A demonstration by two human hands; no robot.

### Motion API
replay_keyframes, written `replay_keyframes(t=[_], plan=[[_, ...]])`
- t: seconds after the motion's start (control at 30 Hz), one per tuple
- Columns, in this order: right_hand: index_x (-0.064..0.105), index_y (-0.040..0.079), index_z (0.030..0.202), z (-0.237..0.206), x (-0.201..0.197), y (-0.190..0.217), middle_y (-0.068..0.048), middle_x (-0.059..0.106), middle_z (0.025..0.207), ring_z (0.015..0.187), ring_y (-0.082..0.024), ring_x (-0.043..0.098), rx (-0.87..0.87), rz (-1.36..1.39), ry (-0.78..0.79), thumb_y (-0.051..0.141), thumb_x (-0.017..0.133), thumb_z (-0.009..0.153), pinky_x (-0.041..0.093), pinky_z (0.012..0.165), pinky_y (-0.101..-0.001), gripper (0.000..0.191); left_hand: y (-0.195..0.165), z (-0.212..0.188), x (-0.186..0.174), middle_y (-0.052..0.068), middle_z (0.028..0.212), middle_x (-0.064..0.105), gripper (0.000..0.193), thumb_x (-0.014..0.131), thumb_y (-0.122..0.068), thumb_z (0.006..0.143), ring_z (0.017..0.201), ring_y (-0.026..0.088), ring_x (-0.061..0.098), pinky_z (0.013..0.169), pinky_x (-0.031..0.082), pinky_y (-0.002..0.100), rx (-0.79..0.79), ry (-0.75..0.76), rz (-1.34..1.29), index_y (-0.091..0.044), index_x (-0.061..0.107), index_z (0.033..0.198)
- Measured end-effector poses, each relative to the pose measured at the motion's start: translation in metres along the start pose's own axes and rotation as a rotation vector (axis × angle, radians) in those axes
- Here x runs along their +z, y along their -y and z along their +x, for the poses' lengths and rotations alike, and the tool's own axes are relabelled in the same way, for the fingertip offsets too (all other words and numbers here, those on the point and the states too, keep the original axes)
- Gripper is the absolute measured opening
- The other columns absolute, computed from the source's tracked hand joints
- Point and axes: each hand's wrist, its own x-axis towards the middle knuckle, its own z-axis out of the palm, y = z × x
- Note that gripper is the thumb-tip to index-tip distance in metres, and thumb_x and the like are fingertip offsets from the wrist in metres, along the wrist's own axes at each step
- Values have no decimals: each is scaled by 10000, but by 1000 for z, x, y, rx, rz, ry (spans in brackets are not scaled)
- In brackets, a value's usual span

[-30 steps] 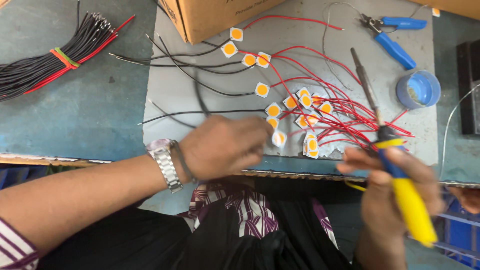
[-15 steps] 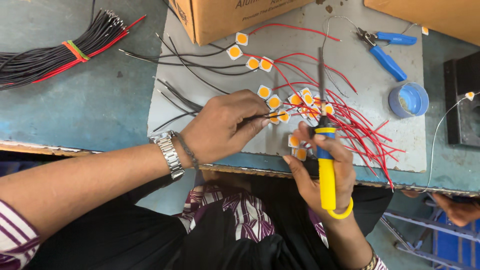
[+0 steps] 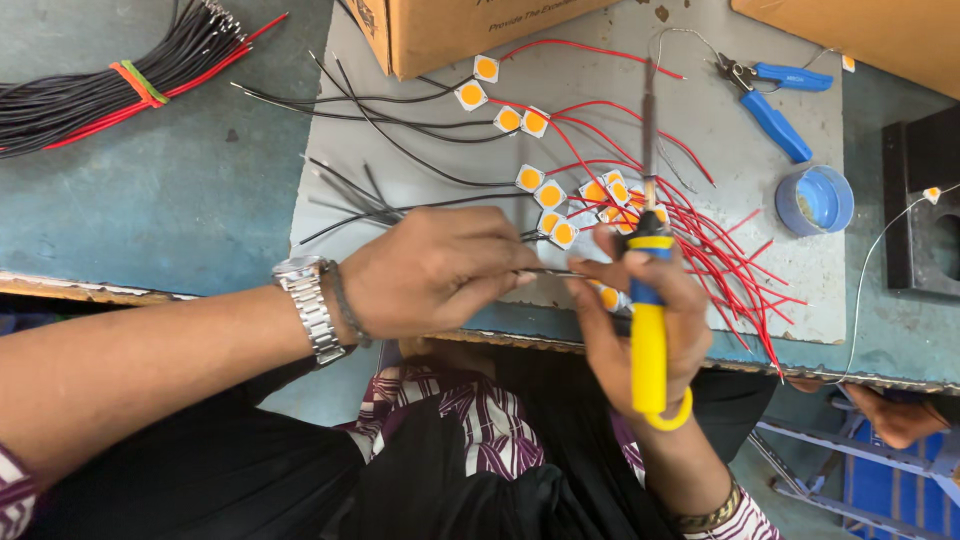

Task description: The person solders red and black wires onto the terminals of LED COB chips on a workbench using a soldering iron, finishing each chip and setting it aside. They then gather the soldered chips and wires into a bundle and use pliers to trim or crimp the wire ends.

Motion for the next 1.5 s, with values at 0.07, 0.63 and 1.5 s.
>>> replay_keyframes(t=[0.07, 0.63, 1.5], plan=[[411, 87, 1250, -1, 3, 3, -218, 743, 1110, 1083, -299, 762, -64, -96, 47, -126, 770, 856, 411, 1216, -506, 574, 0, -2, -2, 105, 887, 673, 152, 725, -72, 941, 796, 282, 688, 708, 554, 386, -45, -3, -5, -25, 710, 1084], [287, 76, 1329, -12, 8, -8, -235, 705, 1259, 1268, -368, 695, 67, 83, 158, -163, 677, 939, 575, 1055, -416, 601, 7, -10, 2, 66, 860, 707, 128, 704, -166, 840, 755, 318, 692, 640, 543, 422, -151, 90, 71, -85, 682, 936], [351, 75, 1363, -1, 2, -14, -205, 687, 1307, 1192, -308, 737, 69, 57, 122, -114, 775, 911, 589, 984, -358, 648, 14, 0, 23, 69, 902, 688, 241, 678, -194, 849, 660, 311, 682, 537, 512, 470, -65, 235, 274, -55, 597, 1028]])
